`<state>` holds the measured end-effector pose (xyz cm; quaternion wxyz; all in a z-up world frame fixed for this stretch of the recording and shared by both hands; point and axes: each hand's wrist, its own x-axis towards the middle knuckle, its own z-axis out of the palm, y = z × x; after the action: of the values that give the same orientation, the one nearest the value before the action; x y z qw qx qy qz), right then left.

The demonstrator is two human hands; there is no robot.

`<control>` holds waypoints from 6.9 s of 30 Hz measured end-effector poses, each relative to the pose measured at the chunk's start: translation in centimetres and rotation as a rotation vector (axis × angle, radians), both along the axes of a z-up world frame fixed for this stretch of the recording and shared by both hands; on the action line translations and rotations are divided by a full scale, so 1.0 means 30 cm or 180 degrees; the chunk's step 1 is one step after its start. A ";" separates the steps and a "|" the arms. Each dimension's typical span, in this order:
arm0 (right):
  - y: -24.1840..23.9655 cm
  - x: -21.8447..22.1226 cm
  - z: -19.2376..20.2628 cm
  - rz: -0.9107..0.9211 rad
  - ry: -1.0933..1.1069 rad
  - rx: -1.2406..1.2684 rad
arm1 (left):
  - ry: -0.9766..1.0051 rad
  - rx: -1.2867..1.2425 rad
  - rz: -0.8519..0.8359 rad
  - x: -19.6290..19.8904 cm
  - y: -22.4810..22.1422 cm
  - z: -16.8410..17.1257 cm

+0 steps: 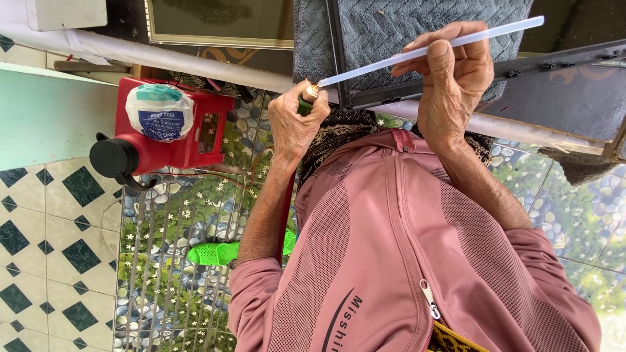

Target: Applying hot melt adhesive to the inner edge of an electronics display frame using a lighter and a glue stick.

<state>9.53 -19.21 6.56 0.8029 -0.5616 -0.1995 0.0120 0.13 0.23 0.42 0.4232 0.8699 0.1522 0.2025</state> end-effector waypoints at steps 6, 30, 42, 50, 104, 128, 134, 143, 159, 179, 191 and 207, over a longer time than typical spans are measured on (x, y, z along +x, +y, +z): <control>0.023 -0.008 -0.012 -0.0088 0.0131 -0.0075 | 0.0118 -0.0065 -0.0031 -0.006 -0.004 0.006; 0.015 -0.002 -0.019 -0.0085 0.0154 -0.0073 | 0.0424 -0.0098 -0.0064 -0.005 0.002 0.015; -0.016 0.010 -0.019 -0.0128 0.0137 0.0101 | 0.0300 -0.0475 -0.0172 -0.006 0.006 0.021; 0.011 -0.008 -0.011 -0.0051 0.0113 -0.0078 | 0.0010 0.0221 0.0017 0.002 0.005 -0.060; -0.099 -0.017 0.027 -0.0213 -0.0961 -0.0709 | 0.0563 -0.1062 -0.0662 -0.006 0.024 0.042; -0.382 0.172 0.026 -0.0978 0.0632 0.0281 | 0.0251 -0.2112 -0.0529 0.003 0.044 0.021; -0.520 0.143 -0.066 -0.1387 0.1128 0.0707 | 0.0215 -0.2243 -0.0352 0.010 0.045 -0.019; -0.603 0.083 -0.080 -0.1437 0.1074 0.1000 | 0.0236 -0.2466 -0.0306 0.001 0.076 -0.090; -0.602 0.164 -0.059 -0.1547 0.1302 0.0811 | 0.0343 -0.2615 -0.0507 -0.002 0.094 -0.060; -0.613 0.322 -0.041 -0.1544 0.1265 0.0753 | 0.0297 -0.3109 -0.0512 0.007 0.131 -0.099; -0.524 0.225 -0.003 -0.1265 0.1047 0.0722 | 0.0387 -0.2896 -0.0413 0.036 0.098 -0.004; -0.200 0.085 0.084 0.0136 0.0440 0.0631 | -0.0302 -0.1878 -0.1004 -0.009 -0.037 0.176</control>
<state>12.09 -25.23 9.10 0.8659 -0.4729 -0.1558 0.0479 -0.14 -0.86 5.70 0.6894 0.7124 0.0480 0.1220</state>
